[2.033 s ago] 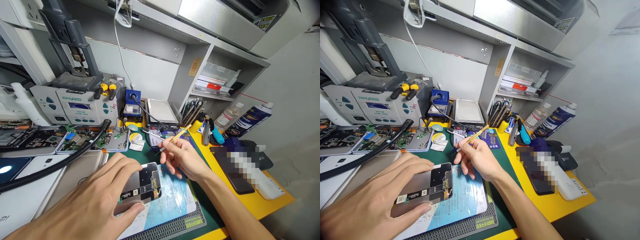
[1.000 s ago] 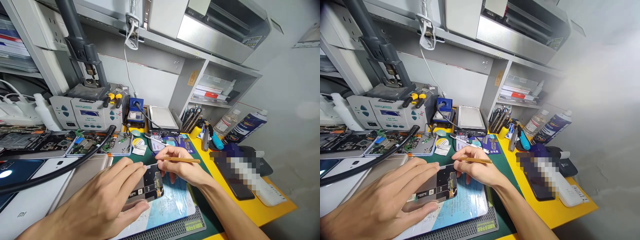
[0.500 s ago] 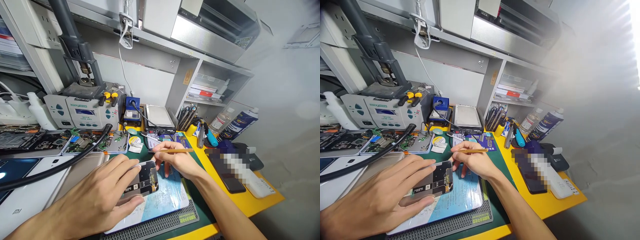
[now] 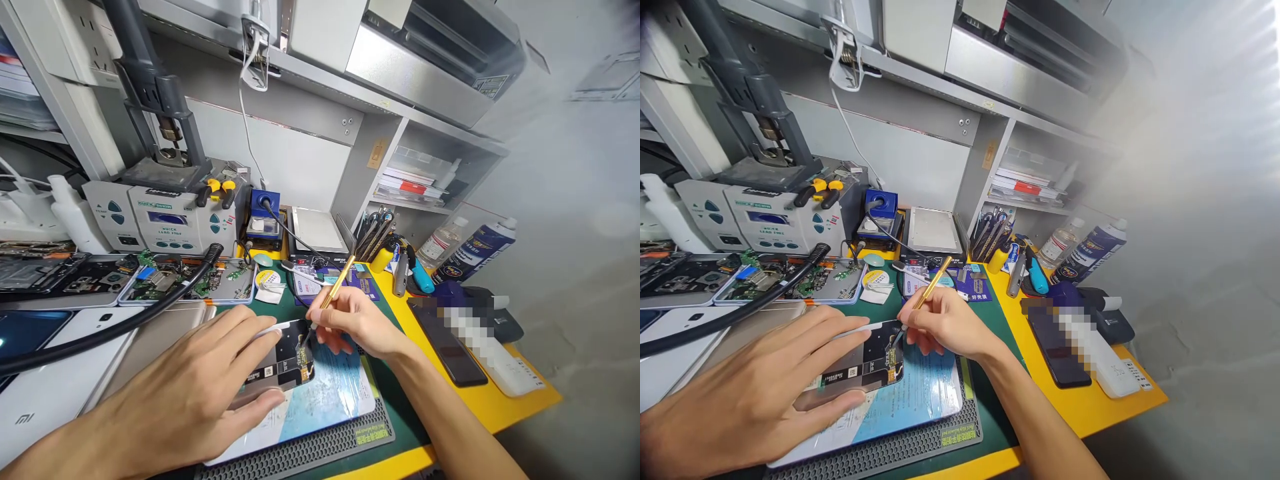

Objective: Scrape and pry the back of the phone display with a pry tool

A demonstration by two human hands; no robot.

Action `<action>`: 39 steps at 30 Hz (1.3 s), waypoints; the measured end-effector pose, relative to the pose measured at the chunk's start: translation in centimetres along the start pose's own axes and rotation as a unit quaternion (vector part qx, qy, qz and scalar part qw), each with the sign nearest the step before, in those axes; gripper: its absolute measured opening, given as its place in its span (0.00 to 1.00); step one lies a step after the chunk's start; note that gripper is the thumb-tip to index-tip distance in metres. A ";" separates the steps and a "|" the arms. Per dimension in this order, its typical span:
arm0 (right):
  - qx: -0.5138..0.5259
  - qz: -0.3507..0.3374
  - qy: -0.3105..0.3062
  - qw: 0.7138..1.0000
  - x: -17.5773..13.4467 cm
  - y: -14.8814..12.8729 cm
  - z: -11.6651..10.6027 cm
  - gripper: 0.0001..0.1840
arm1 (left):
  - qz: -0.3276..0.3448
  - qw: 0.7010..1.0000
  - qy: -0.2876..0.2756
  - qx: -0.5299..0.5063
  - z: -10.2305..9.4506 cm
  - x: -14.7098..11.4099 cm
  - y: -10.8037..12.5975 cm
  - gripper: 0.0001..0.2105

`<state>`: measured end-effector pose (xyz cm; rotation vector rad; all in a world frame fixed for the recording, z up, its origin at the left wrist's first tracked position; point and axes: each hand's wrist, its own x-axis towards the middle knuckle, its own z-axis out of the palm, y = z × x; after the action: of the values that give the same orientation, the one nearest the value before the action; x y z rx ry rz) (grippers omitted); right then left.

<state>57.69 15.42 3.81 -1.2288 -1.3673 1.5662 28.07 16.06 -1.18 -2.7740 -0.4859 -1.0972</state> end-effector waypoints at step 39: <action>-0.026 0.016 -0.028 0.999 0.1 0.1 0.0 0.22 | 0.012 1.000 -0.018 0.023 0.0 0.1 0.1 0.14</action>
<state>57.69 15.54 3.72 -1.2532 -1.4383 1.6072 28.24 15.98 -1.12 -2.7559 -0.4739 -1.0207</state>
